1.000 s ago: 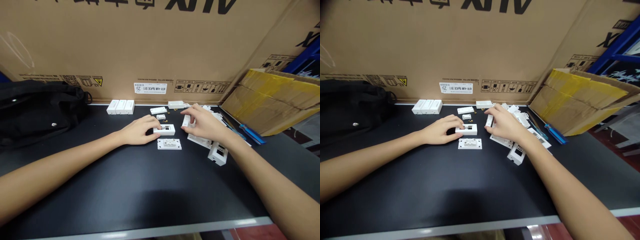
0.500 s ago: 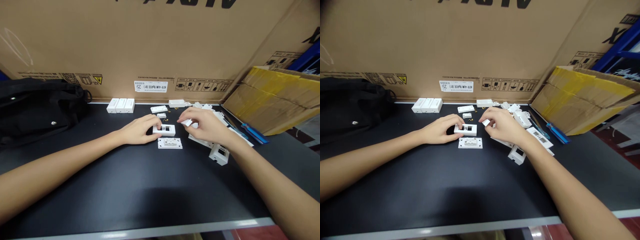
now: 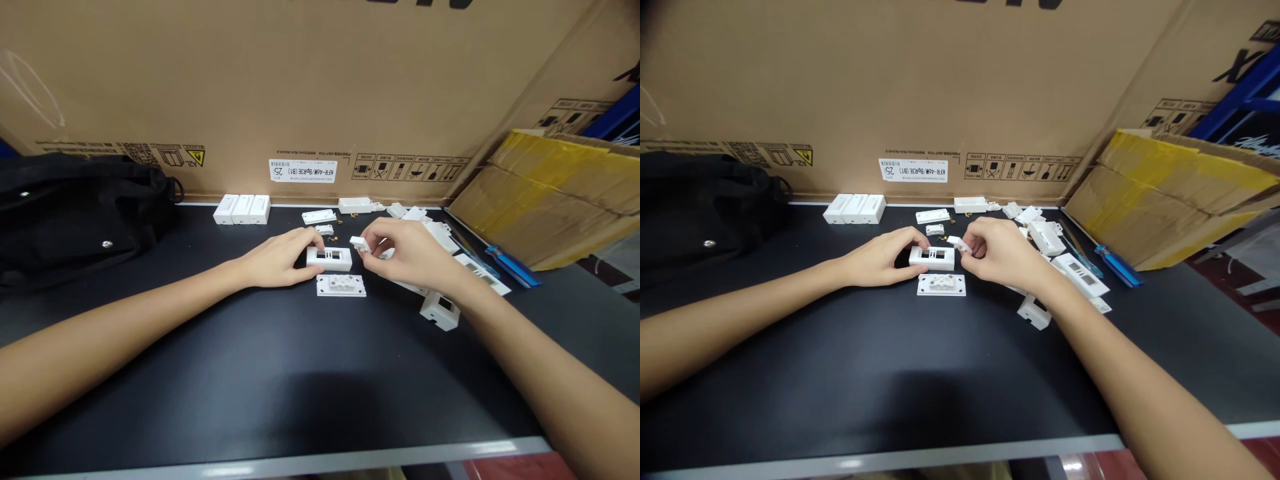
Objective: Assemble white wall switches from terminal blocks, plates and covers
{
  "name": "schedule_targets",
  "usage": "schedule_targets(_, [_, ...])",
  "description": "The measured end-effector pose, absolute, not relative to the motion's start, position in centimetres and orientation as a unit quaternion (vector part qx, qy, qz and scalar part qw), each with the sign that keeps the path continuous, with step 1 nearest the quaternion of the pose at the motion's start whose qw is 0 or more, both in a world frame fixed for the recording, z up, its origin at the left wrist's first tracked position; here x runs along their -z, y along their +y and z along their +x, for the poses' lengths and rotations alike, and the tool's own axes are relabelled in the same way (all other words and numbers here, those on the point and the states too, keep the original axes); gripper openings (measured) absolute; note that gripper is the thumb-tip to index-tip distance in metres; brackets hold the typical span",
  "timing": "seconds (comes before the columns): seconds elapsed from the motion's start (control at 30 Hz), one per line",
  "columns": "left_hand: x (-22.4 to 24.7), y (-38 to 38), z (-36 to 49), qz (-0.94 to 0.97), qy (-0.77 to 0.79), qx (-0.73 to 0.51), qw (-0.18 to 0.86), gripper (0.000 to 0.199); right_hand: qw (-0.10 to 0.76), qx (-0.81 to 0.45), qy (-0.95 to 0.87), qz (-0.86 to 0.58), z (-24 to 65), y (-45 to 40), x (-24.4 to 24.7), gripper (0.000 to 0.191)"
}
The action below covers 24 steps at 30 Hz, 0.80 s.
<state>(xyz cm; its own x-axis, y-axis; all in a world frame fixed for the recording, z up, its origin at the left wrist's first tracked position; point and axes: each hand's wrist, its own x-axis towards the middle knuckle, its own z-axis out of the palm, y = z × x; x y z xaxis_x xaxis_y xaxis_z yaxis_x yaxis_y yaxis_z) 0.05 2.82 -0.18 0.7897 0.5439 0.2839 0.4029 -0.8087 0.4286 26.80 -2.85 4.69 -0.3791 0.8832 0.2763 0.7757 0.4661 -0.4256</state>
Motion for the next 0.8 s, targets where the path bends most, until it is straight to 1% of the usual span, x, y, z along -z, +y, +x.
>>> schedule_targets(0.17, [0.2,2.9,0.1,0.93,0.253,-0.201,0.177,0.029,0.235,-0.092,-0.837,-0.485,26.5,-3.0,-4.4,0.012])
schedule_targets(0.33, [0.3,3.0,0.0,0.93,0.253,-0.198,0.177,0.029,0.237,-0.091,-0.847,-0.468,26.7,-2.9,-4.0,0.012])
schedule_targets(0.57, [0.3,3.0,0.1,0.932,0.244,-0.202,0.177,0.028,0.263,-0.064,-0.862,-0.429,26.7,-2.7,-3.8,0.018])
schedule_targets(0.8, [0.2,2.9,0.1,0.934,0.239,-0.201,0.176,0.026,0.263,-0.086,-0.875,-0.398,26.8,-2.5,-3.3,0.016])
